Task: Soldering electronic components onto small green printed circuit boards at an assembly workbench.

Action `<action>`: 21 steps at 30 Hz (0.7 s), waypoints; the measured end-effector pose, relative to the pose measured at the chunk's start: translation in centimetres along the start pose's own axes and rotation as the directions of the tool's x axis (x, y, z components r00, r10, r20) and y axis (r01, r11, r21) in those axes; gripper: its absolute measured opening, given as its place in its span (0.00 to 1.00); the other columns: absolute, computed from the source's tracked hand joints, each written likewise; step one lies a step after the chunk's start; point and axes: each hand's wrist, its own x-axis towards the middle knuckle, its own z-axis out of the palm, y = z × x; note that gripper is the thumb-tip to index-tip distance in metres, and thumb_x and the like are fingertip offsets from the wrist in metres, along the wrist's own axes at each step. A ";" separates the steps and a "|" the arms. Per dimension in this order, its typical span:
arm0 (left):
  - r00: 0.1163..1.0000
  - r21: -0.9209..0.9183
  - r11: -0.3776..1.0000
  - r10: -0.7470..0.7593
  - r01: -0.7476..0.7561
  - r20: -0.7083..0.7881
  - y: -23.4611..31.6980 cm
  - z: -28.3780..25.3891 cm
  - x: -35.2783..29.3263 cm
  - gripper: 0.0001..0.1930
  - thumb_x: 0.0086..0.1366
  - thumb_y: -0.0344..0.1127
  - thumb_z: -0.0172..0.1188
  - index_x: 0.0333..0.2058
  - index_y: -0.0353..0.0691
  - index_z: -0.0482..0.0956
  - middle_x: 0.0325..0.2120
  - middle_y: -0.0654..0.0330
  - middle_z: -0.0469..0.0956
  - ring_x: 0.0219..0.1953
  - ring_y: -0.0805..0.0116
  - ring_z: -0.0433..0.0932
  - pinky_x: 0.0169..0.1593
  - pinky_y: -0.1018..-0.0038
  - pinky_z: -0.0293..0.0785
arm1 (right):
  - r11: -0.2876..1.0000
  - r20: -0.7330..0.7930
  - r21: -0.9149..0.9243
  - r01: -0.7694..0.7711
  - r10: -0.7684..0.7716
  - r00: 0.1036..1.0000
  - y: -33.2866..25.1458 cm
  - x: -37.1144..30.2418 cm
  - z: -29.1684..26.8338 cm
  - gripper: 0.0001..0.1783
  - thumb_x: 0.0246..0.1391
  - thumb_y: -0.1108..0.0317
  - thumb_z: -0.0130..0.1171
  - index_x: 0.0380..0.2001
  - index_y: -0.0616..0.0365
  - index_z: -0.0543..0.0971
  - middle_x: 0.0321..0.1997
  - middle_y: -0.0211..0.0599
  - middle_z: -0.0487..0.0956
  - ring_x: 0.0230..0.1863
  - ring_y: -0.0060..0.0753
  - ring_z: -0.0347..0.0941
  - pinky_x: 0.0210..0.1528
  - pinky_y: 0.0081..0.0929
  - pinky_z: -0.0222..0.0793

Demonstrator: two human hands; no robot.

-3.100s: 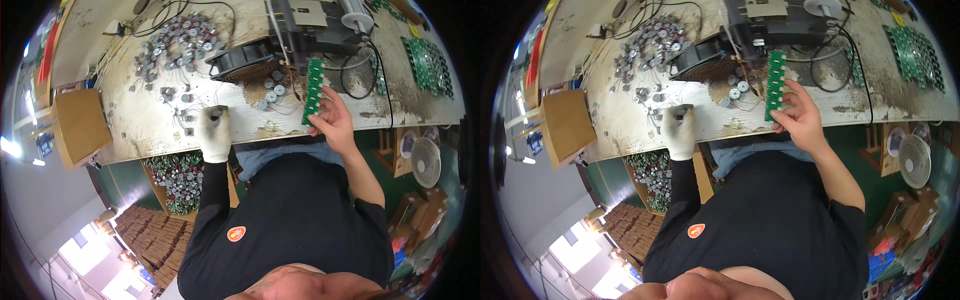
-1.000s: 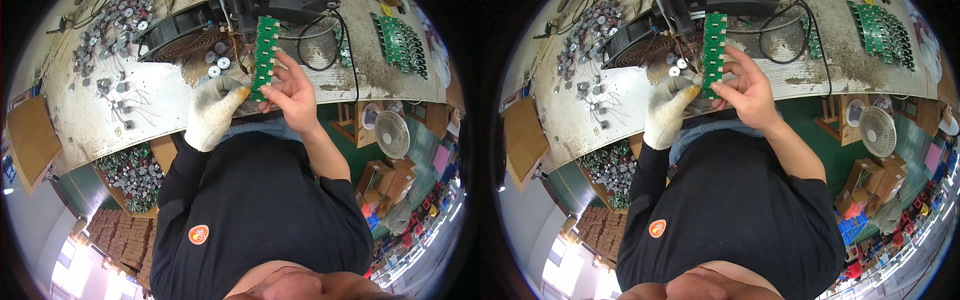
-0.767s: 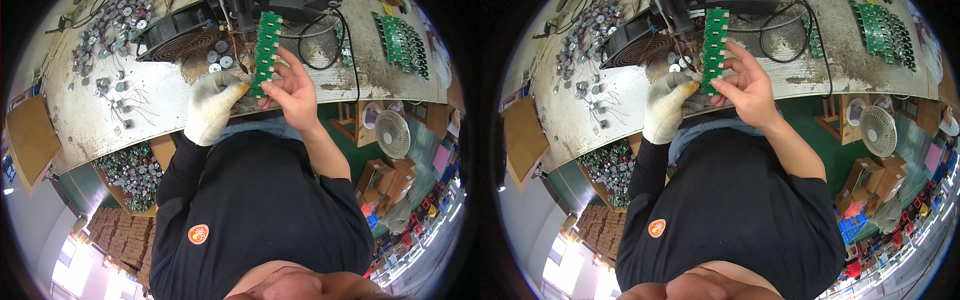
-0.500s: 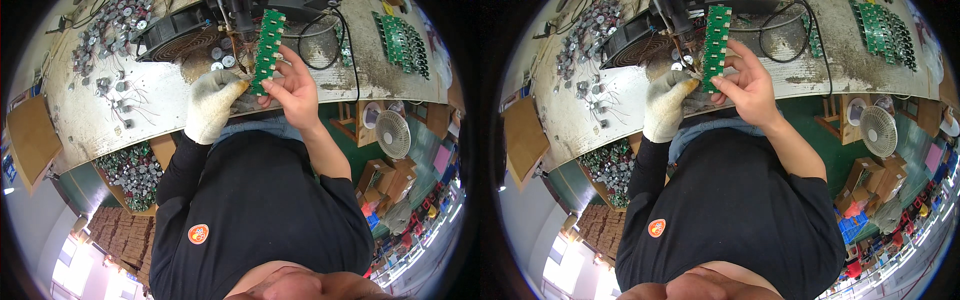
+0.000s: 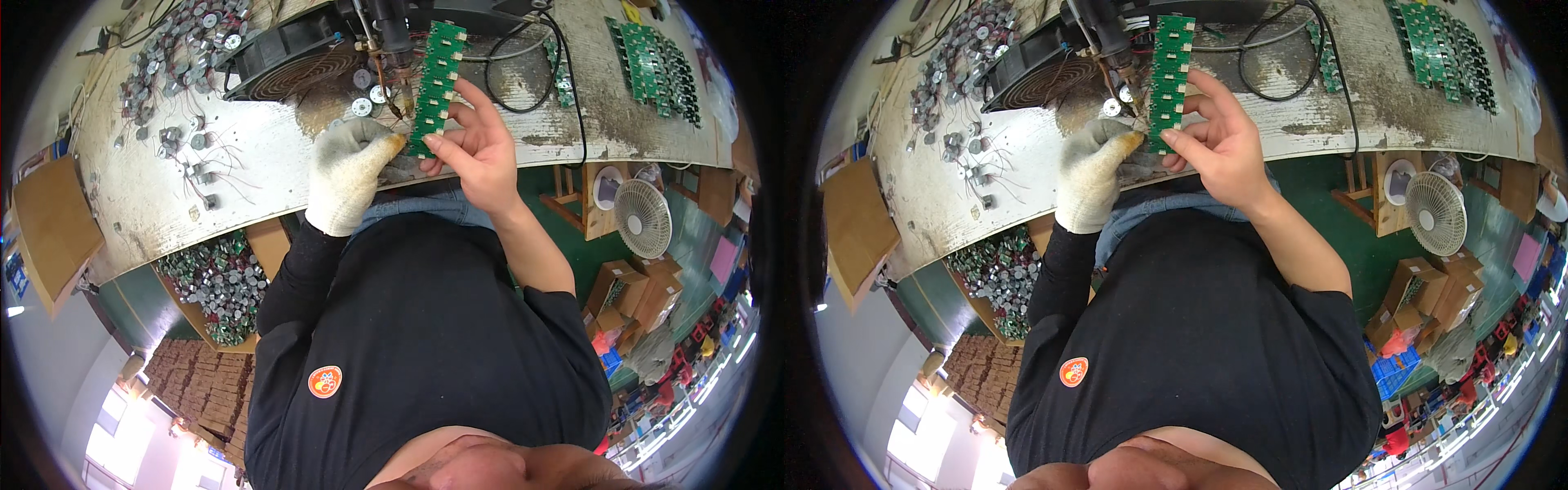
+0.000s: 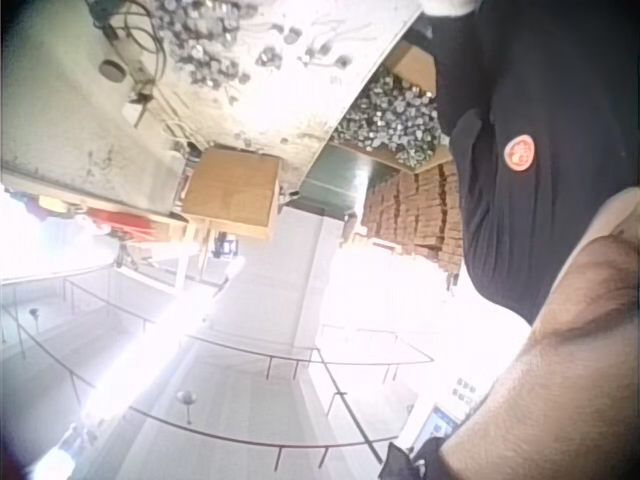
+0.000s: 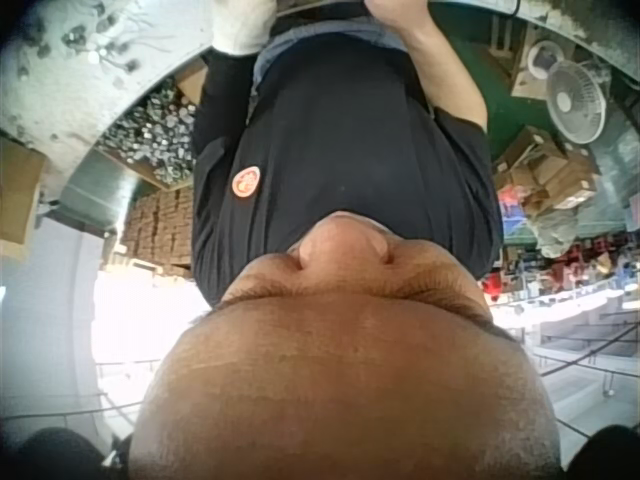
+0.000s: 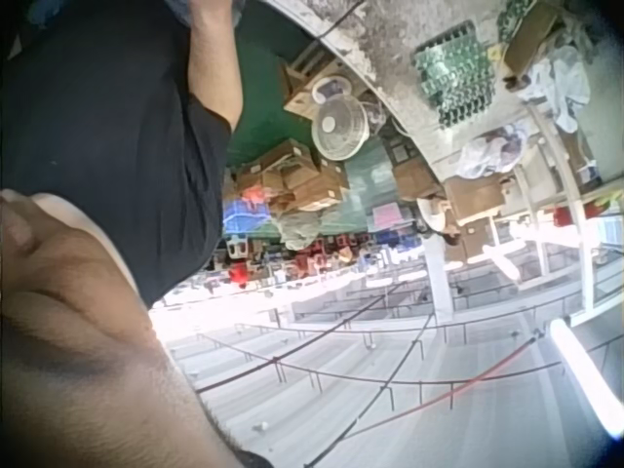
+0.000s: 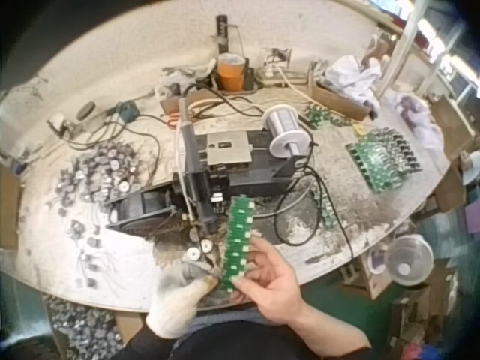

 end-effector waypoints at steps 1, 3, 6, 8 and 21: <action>0.999 0.049 0.998 0.037 -0.037 0.000 -0.1 -0.1 0.0 0.09 0.62 0.32 0.58 0.31 0.29 0.77 0.24 0.59 0.78 0.24 0.75 0.77 0.28 0.80 0.73 | 1.000 -0.011 0.005 0.000 0.000 1.000 0.0 0.0 0.0 0.37 0.53 0.86 0.53 0.65 0.61 0.54 0.49 0.49 0.73 0.29 0.30 0.79 0.26 0.20 0.76; 1.000 -0.020 1.000 -0.007 0.007 -0.004 0.4 0.3 -0.2 0.09 0.62 0.32 0.58 0.32 0.29 0.77 0.24 0.59 0.78 0.23 0.75 0.77 0.27 0.80 0.73 | 1.000 -0.020 0.010 -0.001 0.001 1.000 0.1 -0.1 0.1 0.37 0.53 0.86 0.53 0.65 0.61 0.54 0.49 0.49 0.73 0.29 0.30 0.79 0.26 0.20 0.76; 0.998 -0.031 0.998 -0.057 0.058 0.010 1.1 0.4 -0.6 0.10 0.63 0.33 0.57 0.34 0.29 0.76 0.27 0.58 0.79 0.25 0.73 0.78 0.29 0.79 0.75 | 1.000 -0.027 0.028 -0.009 0.010 1.000 0.1 -0.1 0.0 0.37 0.54 0.85 0.53 0.65 0.61 0.54 0.49 0.49 0.74 0.28 0.31 0.79 0.25 0.20 0.76; 0.998 0.024 0.998 -0.065 0.064 0.025 1.0 0.1 -0.8 0.10 0.64 0.33 0.56 0.36 0.30 0.75 0.28 0.57 0.79 0.27 0.72 0.79 0.32 0.78 0.76 | 0.999 -0.034 0.028 -0.020 0.021 0.999 0.1 -0.2 0.0 0.37 0.54 0.85 0.53 0.65 0.61 0.54 0.49 0.49 0.74 0.27 0.31 0.79 0.24 0.20 0.76; 0.997 0.019 0.999 0.047 -0.046 -0.055 -0.1 0.2 -1.3 0.11 0.65 0.36 0.59 0.35 0.31 0.78 0.25 0.61 0.79 0.24 0.80 0.74 0.29 0.82 0.70 | 0.999 -0.035 0.034 -0.032 0.033 0.999 0.2 -0.4 0.2 0.37 0.54 0.85 0.53 0.65 0.61 0.53 0.50 0.51 0.74 0.27 0.32 0.79 0.24 0.21 0.76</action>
